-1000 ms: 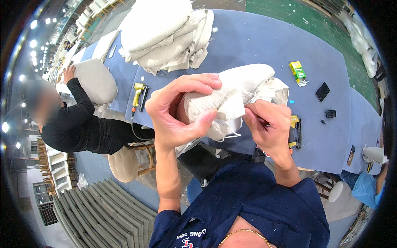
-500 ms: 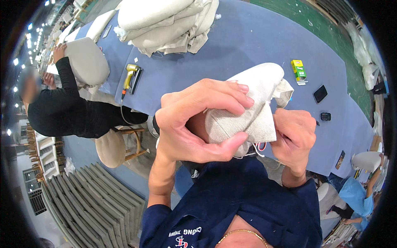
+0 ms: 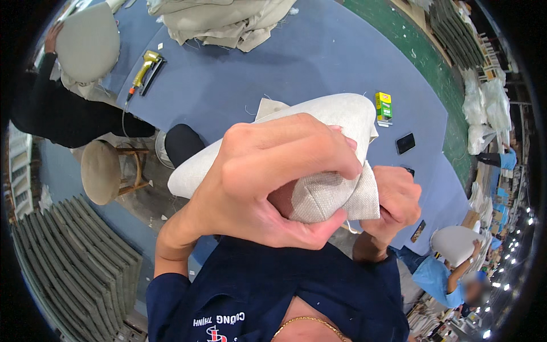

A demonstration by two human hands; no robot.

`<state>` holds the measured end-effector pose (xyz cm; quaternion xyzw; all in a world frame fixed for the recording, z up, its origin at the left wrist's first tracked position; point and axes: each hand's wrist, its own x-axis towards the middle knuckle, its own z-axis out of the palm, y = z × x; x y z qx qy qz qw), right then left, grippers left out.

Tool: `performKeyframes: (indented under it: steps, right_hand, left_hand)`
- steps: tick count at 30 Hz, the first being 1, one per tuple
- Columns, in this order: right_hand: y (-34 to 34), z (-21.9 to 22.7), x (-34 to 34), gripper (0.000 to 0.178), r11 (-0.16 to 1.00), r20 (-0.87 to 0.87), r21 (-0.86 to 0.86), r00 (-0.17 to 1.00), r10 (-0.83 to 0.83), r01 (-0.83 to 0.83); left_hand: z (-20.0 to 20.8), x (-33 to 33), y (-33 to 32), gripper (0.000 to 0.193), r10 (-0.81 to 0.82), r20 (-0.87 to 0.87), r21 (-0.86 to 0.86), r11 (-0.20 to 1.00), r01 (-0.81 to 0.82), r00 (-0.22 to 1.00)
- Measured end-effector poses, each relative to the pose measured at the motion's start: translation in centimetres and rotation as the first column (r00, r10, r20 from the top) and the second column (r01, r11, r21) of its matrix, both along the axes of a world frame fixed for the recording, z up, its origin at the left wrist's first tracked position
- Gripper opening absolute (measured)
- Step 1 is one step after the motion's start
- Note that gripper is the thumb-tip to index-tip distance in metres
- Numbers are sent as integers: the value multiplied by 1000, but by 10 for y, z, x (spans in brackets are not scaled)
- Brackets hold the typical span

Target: The person is upholstering a chair armrest, using a staple gun to secure white fabric to the frame. They also use scissors to trim excess material and a screwdriver to adjust the fabric fit. The process involves folding, pulling, and stapling the fabric to ensure a smooth finish.

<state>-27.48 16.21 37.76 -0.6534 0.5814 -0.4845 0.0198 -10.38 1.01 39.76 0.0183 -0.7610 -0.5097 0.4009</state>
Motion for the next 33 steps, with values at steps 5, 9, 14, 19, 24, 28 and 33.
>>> performKeyframes:
  steps: [5, 9, 14, 19, 24, 28, 33]
  right_hand:
    - [8, -3, 2, 16, 999, 122, 35, 993, -8, 4]
    - [24, 9, 5, 16, 991, -16, 99, 996, -91, 92]
    - [20, 9, 1, 18, 1000, -13, -2, 1000, -11, 11]
    - [6, -24, 10, 19, 985, 237, -159, 965, 109, -72]
    - [5, -27, 10, 21, 990, 309, -106, 943, 122, -94]
    - [17, -5, 15, 24, 999, 179, 29, 984, -26, 21]
    - [33, -7, 19, 19, 991, 160, -26, 980, -122, 128]
  left_hand:
    - [0, 2, 4, 41, 7, 15, 7, 1000, -8, 1000]
    - [0, 4, 13, 42, 29, 14, 36, 999, -29, 999]
    - [0, 3, 17, 43, 0, 32, 58, 998, -1, 999]
    - [1, 1, 17, 43, 4, 23, 72, 997, -5, 1000]
    - [-1, 1, 15, 43, 1, -15, 58, 998, 0, 1000]
    - [-1, 2, 17, 43, 41, 3, 76, 996, -41, 999]
    - [1, -2, 26, 44, 42, 35, 87, 995, -45, 998]
